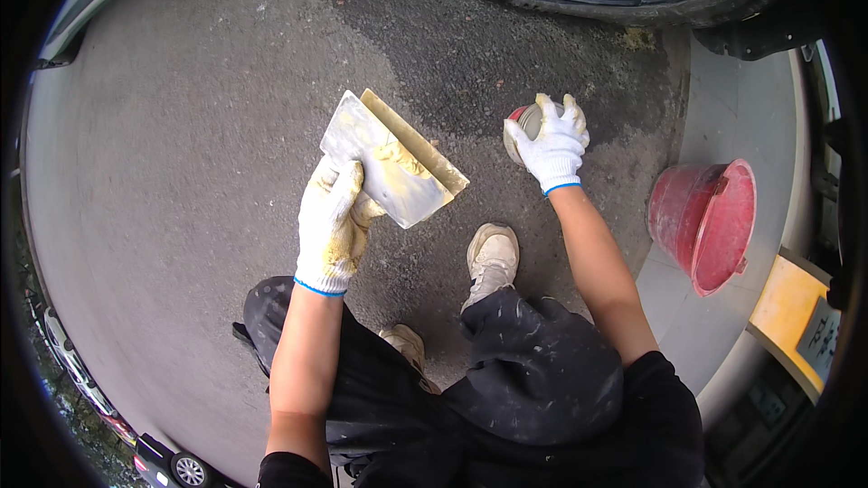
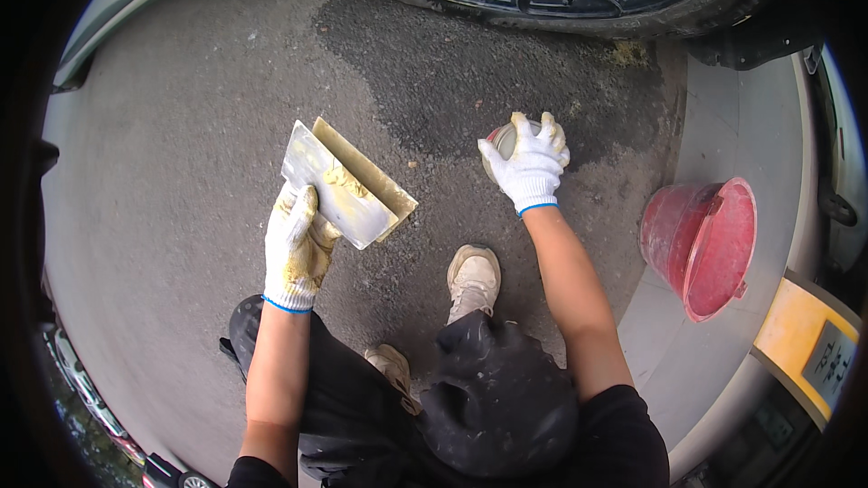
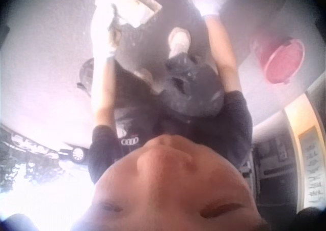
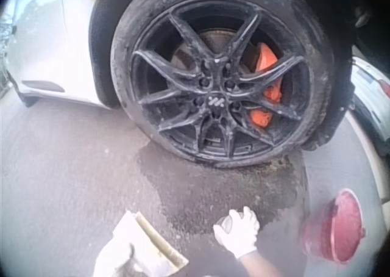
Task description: The person applies a beige body filler to the front fender of a white car using a metal spreader and a flexible scraper. They repeatedly scoop filler from a small container and spread it evenly across the panel, working around the wheel arch and door handle area.
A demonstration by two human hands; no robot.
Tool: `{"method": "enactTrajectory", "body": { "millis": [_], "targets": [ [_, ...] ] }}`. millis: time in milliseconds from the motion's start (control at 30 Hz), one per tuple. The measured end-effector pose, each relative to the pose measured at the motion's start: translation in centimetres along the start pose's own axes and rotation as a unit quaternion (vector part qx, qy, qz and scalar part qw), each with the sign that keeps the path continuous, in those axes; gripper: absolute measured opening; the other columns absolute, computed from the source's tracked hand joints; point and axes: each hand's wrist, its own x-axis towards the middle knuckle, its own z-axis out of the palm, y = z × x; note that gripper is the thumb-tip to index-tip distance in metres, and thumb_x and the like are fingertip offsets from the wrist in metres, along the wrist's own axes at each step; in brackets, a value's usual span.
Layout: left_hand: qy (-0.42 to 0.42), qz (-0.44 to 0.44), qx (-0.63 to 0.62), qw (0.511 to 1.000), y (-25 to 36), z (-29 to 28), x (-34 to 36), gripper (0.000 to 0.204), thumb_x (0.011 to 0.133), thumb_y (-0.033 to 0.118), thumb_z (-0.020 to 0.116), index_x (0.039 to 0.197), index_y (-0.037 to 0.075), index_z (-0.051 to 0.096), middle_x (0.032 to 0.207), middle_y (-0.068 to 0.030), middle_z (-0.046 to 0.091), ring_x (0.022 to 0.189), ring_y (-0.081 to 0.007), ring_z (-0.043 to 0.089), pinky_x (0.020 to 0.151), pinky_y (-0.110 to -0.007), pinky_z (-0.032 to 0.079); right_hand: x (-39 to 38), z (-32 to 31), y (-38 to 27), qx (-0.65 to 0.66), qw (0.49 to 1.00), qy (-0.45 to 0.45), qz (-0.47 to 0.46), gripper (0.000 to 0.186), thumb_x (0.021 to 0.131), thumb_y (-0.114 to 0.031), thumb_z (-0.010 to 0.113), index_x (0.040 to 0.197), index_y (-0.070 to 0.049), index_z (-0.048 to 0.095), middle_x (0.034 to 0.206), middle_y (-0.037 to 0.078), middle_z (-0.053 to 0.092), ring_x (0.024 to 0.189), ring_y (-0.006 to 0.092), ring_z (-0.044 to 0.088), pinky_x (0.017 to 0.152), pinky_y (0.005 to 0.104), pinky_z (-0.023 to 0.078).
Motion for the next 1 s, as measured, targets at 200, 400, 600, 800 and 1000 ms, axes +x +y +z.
{"method": "enactTrajectory", "body": {
  "millis": [200,400,600,800,1000],
  "targets": [
    [-0.031,-0.021,0.013,0.999,2.5,3.9,0.0,0.039,0.103,0.021,0.071,0.135,0.000,0.062,0.117,-0.0081,0.074,0.094,-0.0144,0.075,0.074,-0.028,0.064,2.3,-2.7,-0.6,-0.013,0.992,-0.125,-0.009,0.092,0.096,-0.078,0.051,0.159,-0.011,0.044,0.172,0.027,0.023,0.161,0.0446,0.016,0.129,0.0596,0.012],
    [-0.087,-0.112,0.091,0.986,14.0,19.4,-5.5,0.046,0.099,0.026,0.077,0.135,0.001,0.063,0.110,-0.0039,0.075,0.089,-0.0103,0.073,0.073,-0.024,0.060,-1.9,-27.8,-5.4,0.812,0.475,-0.329,-0.079,0.069,0.111,-0.046,0.054,0.157,0.005,0.044,0.156,0.016,0.055,0.140,0.0237,0.056,0.118,0.0350,0.045],
    [-0.131,-0.130,0.150,0.971,27.7,34.4,-11.5,0.044,0.100,0.022,0.075,0.136,-0.002,0.064,0.111,-0.0037,0.075,0.086,-0.0070,0.069,0.071,-0.023,0.056,-5.8,-51.8,-7.2,0.883,0.426,-0.194,0.017,0.056,0.112,-0.012,0.052,0.163,0.004,0.035,0.159,0.016,0.051,0.141,0.0237,0.055,0.120,0.0359,0.042],
    [-0.200,-0.135,0.147,0.959,38.0,38.3,-11.8,0.038,0.102,0.019,0.072,0.133,-0.001,0.065,0.111,-0.0035,0.074,0.089,-0.0064,0.066,0.074,-0.023,0.054,-6.0,-61.9,-11.4,0.799,0.582,-0.155,-0.002,0.075,0.104,-0.015,0.065,0.167,0.000,0.027,0.165,0.014,0.044,0.149,0.0245,0.047,0.123,0.0412,0.039],
    [-0.132,-0.038,0.045,0.990,48.6,39.7,-6.4,0.032,0.103,0.012,0.067,0.132,0.000,0.059,0.122,-0.0103,0.071,0.099,-0.0185,0.074,0.087,-0.034,0.063,-6.7,-68.1,-18.3,0.706,0.674,-0.170,0.138,0.074,0.099,0.004,0.062,0.165,0.002,0.029,0.152,0.011,0.055,0.139,0.0175,0.053,0.118,0.0330,0.041]
  ]
}}
